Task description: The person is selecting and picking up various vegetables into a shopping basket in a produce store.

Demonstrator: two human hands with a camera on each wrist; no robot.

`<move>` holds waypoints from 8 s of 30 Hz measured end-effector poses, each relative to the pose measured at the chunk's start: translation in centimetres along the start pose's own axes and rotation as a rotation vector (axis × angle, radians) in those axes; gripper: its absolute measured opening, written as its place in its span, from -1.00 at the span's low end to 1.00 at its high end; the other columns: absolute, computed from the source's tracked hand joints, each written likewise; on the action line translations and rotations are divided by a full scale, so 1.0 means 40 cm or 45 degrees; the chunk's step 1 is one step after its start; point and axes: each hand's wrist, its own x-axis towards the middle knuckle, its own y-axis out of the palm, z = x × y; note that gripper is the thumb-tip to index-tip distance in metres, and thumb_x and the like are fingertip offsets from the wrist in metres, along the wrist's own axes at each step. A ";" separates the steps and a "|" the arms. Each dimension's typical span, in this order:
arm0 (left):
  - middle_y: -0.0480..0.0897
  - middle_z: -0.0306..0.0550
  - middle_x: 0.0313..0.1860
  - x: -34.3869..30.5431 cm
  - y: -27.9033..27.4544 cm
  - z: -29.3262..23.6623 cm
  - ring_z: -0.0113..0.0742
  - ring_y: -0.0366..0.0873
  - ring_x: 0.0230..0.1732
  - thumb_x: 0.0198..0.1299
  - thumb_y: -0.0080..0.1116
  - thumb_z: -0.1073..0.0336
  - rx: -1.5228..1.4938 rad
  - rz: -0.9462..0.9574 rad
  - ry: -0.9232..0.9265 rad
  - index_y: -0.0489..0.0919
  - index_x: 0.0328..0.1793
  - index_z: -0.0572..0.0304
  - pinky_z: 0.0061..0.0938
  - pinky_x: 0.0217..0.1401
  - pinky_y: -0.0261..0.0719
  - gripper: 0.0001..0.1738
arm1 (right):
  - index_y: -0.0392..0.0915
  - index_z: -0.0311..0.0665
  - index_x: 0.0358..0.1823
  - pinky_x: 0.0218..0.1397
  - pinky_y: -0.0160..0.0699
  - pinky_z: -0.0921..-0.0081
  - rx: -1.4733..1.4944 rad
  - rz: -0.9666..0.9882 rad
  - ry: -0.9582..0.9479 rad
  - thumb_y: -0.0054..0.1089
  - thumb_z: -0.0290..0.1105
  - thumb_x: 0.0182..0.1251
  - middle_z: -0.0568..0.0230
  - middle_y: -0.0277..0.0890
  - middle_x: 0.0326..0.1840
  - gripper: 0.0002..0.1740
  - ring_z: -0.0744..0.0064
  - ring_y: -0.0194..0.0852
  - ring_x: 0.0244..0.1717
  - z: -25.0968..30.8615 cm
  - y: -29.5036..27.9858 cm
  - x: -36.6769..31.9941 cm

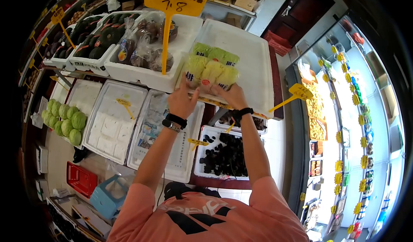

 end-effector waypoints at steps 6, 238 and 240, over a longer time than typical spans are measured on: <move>0.73 0.08 -0.26 -0.007 -0.003 0.002 0.08 0.71 -0.37 0.25 0.28 -0.02 0.055 -0.012 0.013 0.35 0.50 0.21 -0.14 -0.33 0.68 -0.22 | 0.55 -0.45 0.13 0.07 0.60 0.37 0.074 -0.131 -0.138 0.47 0.08 0.17 -0.05 0.69 0.01 -0.25 0.19 0.70 0.02 -0.065 0.049 0.005; 0.43 -0.02 0.48 -2.301 -1.594 0.147 0.09 0.44 0.42 0.26 0.00 -0.11 -0.289 -3.343 -0.167 0.17 0.65 -0.02 0.23 0.39 0.45 -0.15 | 0.60 -0.26 0.23 0.59 0.07 0.04 0.868 1.599 -2.418 0.68 -0.04 -0.21 -0.29 0.06 0.49 -0.10 -0.25 -0.05 0.53 1.748 2.426 -2.792; 0.43 -0.01 0.48 -2.324 -1.585 0.164 0.10 0.45 0.41 0.28 -0.01 -0.12 -0.326 -3.356 -0.116 0.17 0.65 0.02 0.20 0.41 0.44 -0.16 | 0.59 -0.30 0.21 0.56 0.11 0.05 0.904 1.666 -2.393 0.68 -0.10 -0.20 -0.22 0.14 0.41 -0.13 -0.21 0.05 0.46 1.756 2.432 -2.794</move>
